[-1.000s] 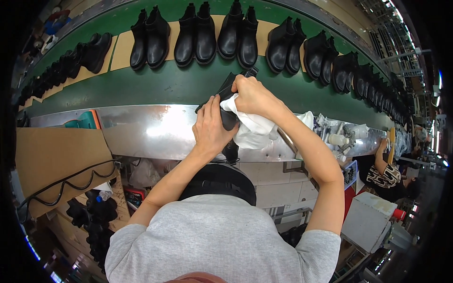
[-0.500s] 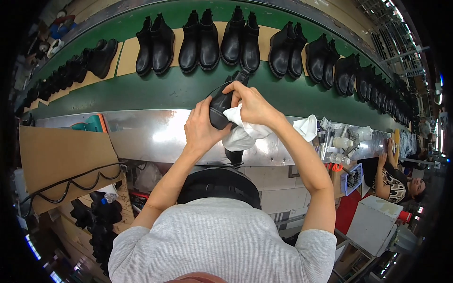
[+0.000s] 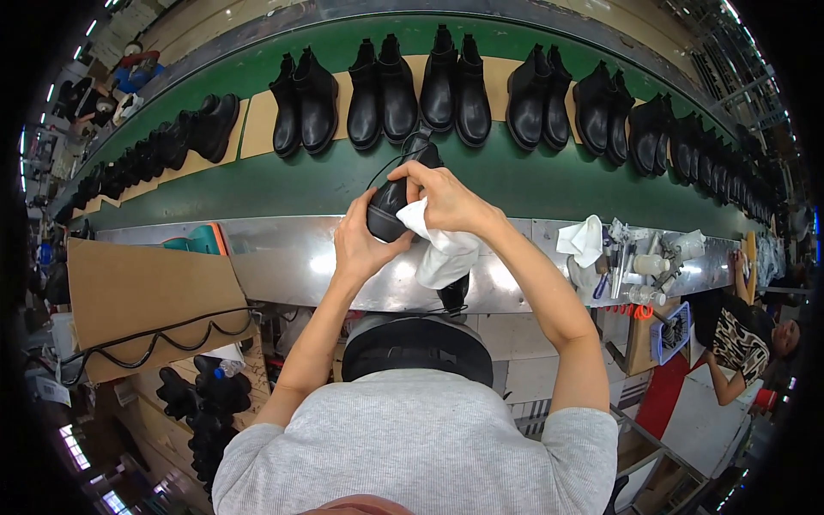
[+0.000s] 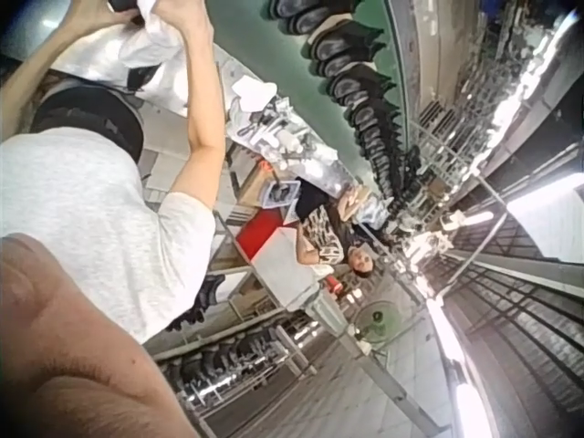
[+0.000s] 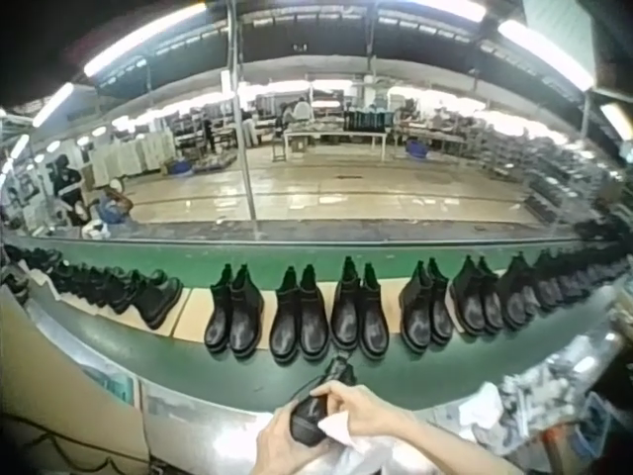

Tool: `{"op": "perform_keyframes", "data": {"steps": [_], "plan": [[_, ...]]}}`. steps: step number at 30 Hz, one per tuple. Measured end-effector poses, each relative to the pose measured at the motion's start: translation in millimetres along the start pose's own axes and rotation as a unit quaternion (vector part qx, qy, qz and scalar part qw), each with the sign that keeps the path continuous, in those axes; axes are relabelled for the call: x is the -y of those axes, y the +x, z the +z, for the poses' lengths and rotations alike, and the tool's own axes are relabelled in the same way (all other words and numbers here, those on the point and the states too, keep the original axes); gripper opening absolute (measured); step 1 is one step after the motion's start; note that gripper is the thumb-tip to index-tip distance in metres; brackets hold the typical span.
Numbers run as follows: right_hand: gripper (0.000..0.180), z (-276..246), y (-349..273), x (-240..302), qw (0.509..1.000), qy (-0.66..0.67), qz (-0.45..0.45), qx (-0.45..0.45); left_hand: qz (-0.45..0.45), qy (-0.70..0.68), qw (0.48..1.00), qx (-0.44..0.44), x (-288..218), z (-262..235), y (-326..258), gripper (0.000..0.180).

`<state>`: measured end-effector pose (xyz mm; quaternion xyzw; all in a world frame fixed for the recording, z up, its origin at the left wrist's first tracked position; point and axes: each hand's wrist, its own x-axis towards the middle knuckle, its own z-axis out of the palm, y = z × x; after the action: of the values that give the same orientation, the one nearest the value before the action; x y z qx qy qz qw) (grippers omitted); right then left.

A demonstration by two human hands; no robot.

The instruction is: Inspect, clean, and spray polish on black leather boots in a manufacturing line.

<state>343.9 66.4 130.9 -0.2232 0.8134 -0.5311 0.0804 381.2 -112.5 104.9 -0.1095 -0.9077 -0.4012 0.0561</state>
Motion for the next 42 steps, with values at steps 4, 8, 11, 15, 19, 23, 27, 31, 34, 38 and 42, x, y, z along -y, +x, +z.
{"op": "perform_keyframes", "data": {"steps": [4,8,11,15,19,23,27,31,34,38,42], "plan": [[0.045,4,4,1,1.0,-0.003,0.001,-0.021,-0.008,0.003,1.0,-0.003,0,-2,3,0.076],[0.044,4,5,4,1.0,-0.011,0.016,-0.015,-0.012,0.006,1.0,-0.007,-1,-2,2,0.075],[0.043,1,6,8,0.999,0.001,0.025,0.023,-0.011,0.004,1.0,-0.006,1,-3,1,0.075],[0.041,1,5,9,0.999,-0.002,0.041,0.002,-0.02,0.015,1.0,-0.009,-4,1,0,0.077],[0.042,-8,2,6,0.998,-0.012,0.043,0.036,-0.007,0.015,1.0,-0.022,-9,4,-1,0.078],[0.038,-10,0,9,0.997,-0.024,0.077,0.009,-0.01,0.013,1.0,-0.005,-18,10,-2,0.077],[0.036,-12,-2,17,0.989,-0.101,0.109,-0.025,-0.01,0.02,1.0,-0.002,-25,16,-1,0.078],[0.035,-24,-7,13,0.987,-0.109,0.114,-0.022,0.0,0.033,0.999,0.014,-33,22,1,0.078],[0.03,-36,-14,7,0.984,0.004,0.178,0.001,0.005,0.032,0.999,0.029,-35,25,1,0.078],[0.032,-27,-20,8,0.982,-0.063,0.165,-0.061,-0.009,0.033,0.998,0.051,-39,26,3,0.079],[0.03,-32,-22,-3,0.984,0.037,0.163,-0.054,-0.005,0.033,0.998,0.054,-40,27,4,0.078]]}}
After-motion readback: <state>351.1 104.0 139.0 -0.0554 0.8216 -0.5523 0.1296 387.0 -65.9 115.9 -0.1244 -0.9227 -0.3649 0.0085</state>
